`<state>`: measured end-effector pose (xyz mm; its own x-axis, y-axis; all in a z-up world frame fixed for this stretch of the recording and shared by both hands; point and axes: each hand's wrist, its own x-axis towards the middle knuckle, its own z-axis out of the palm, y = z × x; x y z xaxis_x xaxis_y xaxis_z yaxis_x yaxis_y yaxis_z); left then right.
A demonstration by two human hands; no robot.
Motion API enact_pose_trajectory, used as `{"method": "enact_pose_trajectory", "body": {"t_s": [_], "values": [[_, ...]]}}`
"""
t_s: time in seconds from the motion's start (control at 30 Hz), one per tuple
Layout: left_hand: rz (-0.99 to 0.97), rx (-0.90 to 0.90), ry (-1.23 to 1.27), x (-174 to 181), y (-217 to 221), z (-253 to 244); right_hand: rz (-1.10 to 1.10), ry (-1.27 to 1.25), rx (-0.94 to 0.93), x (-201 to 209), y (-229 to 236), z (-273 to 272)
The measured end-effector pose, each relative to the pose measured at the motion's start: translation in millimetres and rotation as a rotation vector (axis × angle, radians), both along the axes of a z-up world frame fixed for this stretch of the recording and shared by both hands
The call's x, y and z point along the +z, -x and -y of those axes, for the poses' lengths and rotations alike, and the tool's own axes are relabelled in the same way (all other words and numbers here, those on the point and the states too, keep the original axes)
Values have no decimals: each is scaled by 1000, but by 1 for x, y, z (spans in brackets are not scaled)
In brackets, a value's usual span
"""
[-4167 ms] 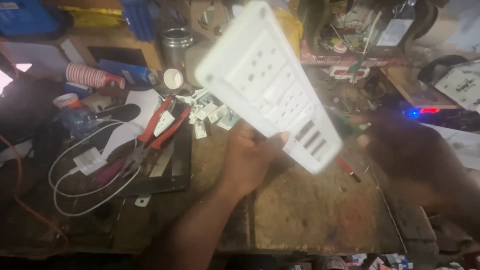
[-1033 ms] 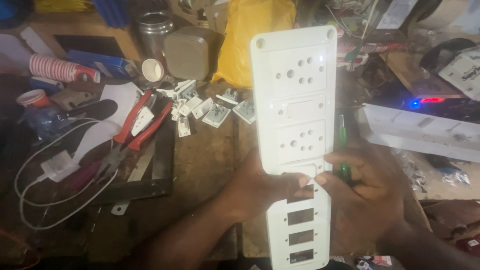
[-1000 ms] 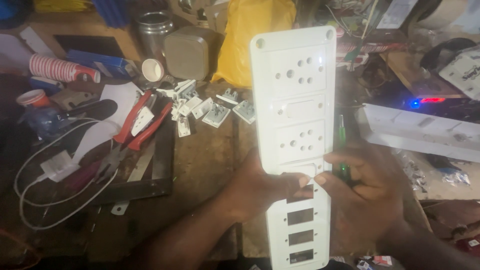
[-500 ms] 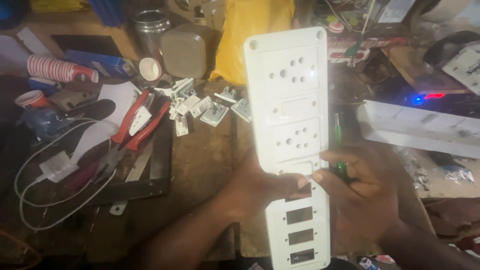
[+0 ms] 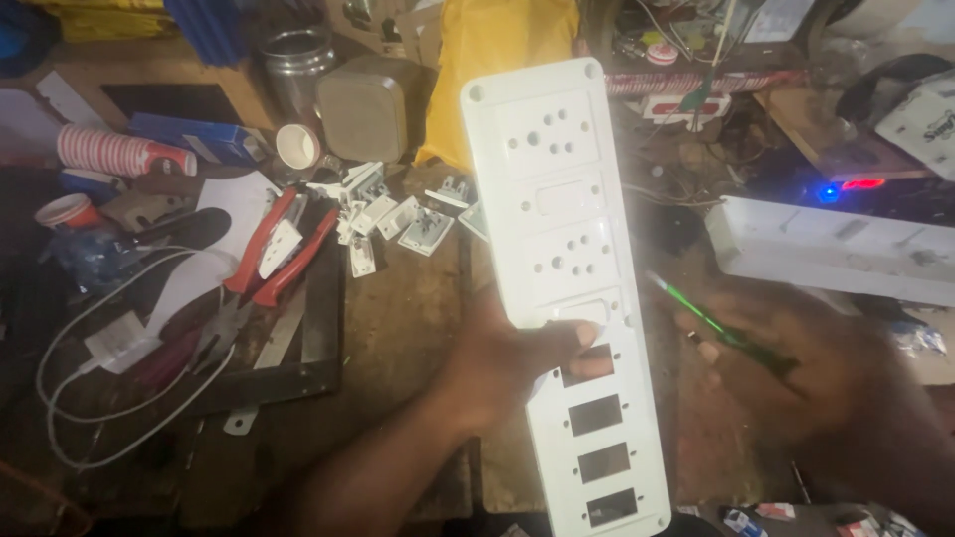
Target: The recorder is assembling an electrical power strip by installing switches and sockets into the plastic housing and securing them with a screwdriver.
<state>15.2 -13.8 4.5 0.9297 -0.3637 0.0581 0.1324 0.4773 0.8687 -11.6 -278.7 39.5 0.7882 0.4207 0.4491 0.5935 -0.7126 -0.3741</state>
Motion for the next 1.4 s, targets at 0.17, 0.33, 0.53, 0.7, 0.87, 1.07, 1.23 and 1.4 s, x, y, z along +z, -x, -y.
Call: {"method": "enact_pose_trajectory", "body": {"t_s": [0.17, 0.33, 0.53, 0.7, 0.87, 1.07, 1.23, 1.4], "values": [[18, 7, -30, -3, 2, 1, 13, 114, -119, 11, 7, -1], [50, 10, -21, -7, 3, 0, 172, 202, -16, 16, 5, -1], [58, 63, -137, -1, 8, -3, 238, 323, 26, 18, 6, -5], [142, 88, -99, -7, 10, -3, 369, 452, 112, 30, 12, -19], [127, 81, -70, -7, 13, -3, 514, 597, 200, 47, 18, -34], [183, 99, -65, 10, 21, -7, 652, 766, 310, 66, 13, -39], [227, 199, -166, 11, 24, -10, 573, 807, 425, 65, -22, -22], [183, 229, -118, 5, 20, -10, 484, 851, 524, 79, -23, -13]]}}
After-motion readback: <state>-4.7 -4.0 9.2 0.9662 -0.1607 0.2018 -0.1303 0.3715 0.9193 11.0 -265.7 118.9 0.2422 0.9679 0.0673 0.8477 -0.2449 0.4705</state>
